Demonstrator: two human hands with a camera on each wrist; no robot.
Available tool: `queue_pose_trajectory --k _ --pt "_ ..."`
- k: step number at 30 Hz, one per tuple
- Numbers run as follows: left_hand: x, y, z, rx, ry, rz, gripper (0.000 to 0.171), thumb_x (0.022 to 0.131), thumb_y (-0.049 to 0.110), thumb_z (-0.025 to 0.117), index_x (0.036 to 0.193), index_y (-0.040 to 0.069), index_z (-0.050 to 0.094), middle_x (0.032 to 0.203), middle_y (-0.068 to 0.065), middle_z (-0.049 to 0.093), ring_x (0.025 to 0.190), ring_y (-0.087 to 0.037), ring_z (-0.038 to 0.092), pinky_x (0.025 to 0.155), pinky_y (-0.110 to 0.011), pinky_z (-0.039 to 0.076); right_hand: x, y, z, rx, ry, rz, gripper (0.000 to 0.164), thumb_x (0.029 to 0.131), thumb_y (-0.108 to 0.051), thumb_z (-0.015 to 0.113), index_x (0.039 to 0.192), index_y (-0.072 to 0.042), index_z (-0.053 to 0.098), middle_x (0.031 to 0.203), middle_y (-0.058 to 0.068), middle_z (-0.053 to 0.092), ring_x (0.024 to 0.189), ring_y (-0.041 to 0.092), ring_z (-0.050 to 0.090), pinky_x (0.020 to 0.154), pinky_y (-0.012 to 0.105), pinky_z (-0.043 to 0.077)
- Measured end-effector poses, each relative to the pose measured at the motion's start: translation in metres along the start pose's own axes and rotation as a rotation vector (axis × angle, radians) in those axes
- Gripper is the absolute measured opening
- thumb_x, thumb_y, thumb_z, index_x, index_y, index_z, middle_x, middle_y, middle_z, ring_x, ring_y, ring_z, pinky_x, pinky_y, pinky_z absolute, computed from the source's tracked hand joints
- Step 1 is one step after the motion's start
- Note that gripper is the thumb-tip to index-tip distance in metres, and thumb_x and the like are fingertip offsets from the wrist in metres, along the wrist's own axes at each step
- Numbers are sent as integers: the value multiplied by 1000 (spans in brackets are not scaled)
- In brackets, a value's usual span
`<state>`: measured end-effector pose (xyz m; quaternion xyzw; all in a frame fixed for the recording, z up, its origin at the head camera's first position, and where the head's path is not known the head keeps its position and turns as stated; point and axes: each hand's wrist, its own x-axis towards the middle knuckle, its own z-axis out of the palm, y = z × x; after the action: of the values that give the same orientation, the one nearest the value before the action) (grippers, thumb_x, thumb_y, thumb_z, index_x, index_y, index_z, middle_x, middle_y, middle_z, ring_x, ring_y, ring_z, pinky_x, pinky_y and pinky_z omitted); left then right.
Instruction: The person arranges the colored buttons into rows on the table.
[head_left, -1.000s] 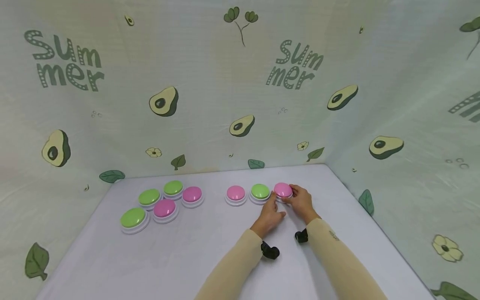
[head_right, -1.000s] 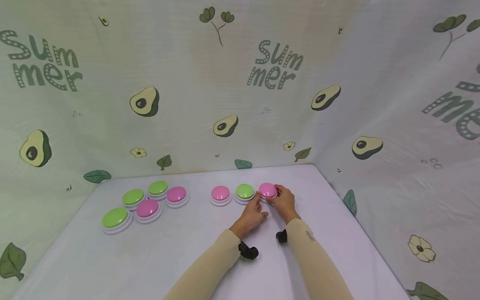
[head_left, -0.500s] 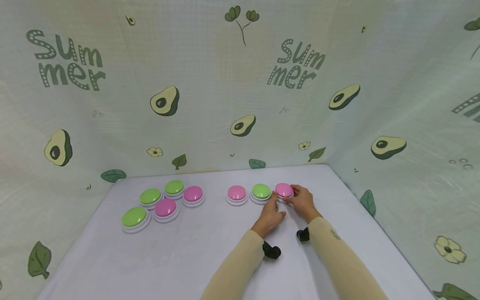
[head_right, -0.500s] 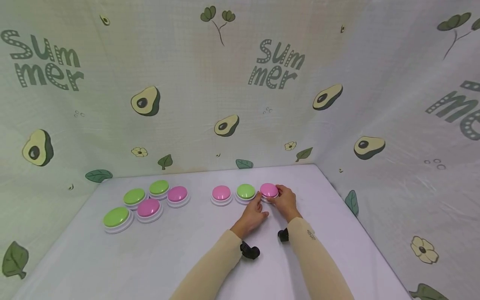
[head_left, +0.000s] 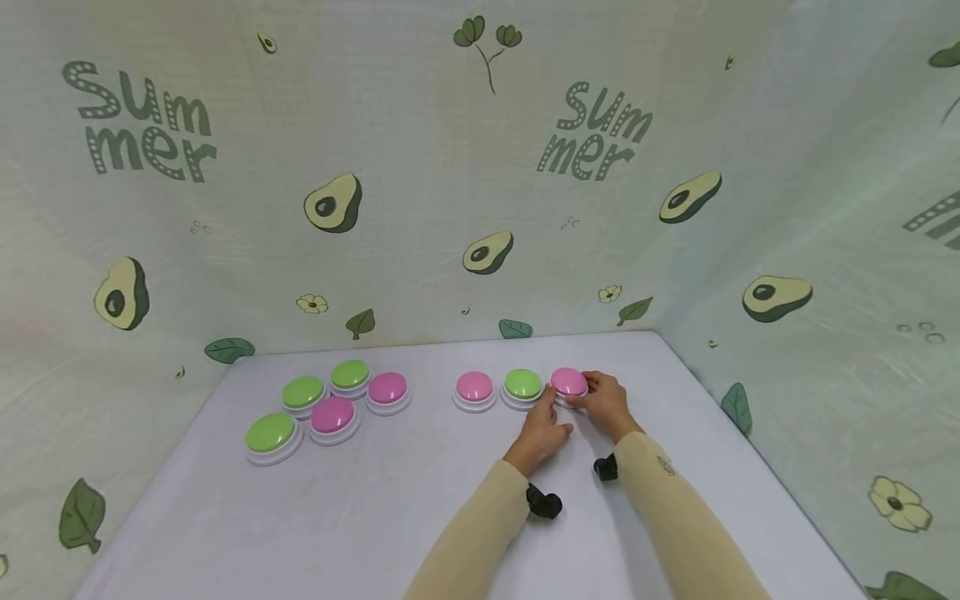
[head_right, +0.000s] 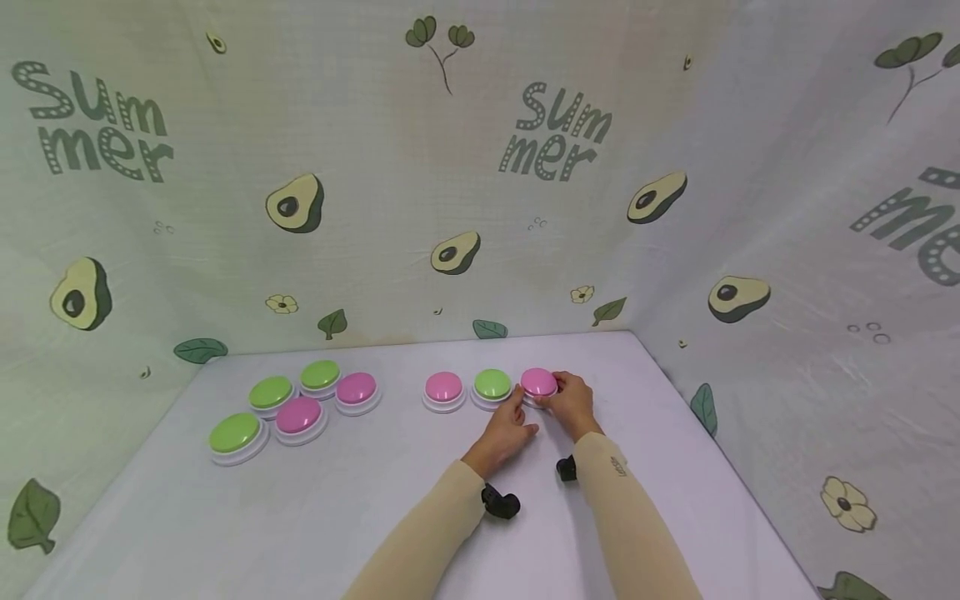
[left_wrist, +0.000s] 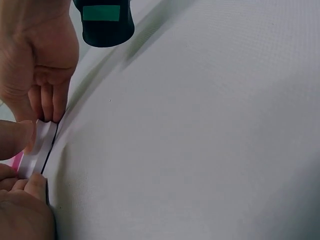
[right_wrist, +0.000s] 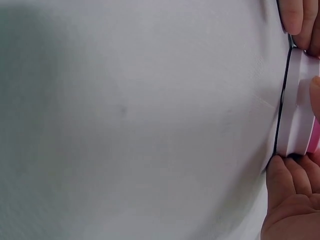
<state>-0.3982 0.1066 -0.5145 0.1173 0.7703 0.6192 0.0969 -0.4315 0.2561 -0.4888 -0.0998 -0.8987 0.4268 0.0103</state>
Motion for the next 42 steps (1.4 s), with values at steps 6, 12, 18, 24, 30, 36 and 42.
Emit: queue_pose_trajectory --k 6,12,18,24,30,36,42 --pt "0 -1 -2 -6 8 -22 84 94 -6 70 164 -1 24 173 -14 20 152 -32 36 122 -38 37 0 -1 2 2 5 11 72 92 -11 83 151 9 46 152 31 48 146 46 43 122 55 36" --pt "1 0 -1 -6 1 -38 85 95 -4 70 165 0 24 173 -13 20 152 -33 38 121 -39 38 0 0 2 6 18 44 73 92 -12 82 152 7 45 154 30 48 146 46 42 121 55 37" --pt "-1 2 -1 9 9 -24 85 93 -5 72 164 -1 25 173 -14 21 151 -33 39 121 -38 38 -1 0 2 14 27 35 73 92 -12 82 152 9 45 154 30 47 147 46 42 122 55 36" --pt "-3 2 -1 1 15 -43 86 92 -5 73 164 0 27 173 -13 23 151 -33 39 121 -39 39 -3 3 3 27 36 19 72 92 -12 83 150 10 47 152 30 48 146 46 42 122 55 35" --pt "-5 2 -2 -10 11 -59 86 93 -4 73 165 2 27 173 -12 23 151 -33 39 121 -40 39 -2 4 3 21 34 17 73 91 -12 83 150 10 46 152 31 48 145 47 42 122 55 36" --pt "-6 3 -3 -16 13 -29 84 92 -5 73 163 -2 28 172 -15 23 151 -35 38 121 -40 38 -4 1 3 32 45 31 73 92 -13 83 151 10 46 152 30 48 146 46 41 122 56 35" --pt "-8 1 -3 -4 18 -52 83 94 -1 74 164 2 30 172 -13 26 150 -33 42 121 -40 40 -8 3 5 43 55 37 72 92 -14 82 150 10 46 152 30 48 146 46 41 123 55 34"
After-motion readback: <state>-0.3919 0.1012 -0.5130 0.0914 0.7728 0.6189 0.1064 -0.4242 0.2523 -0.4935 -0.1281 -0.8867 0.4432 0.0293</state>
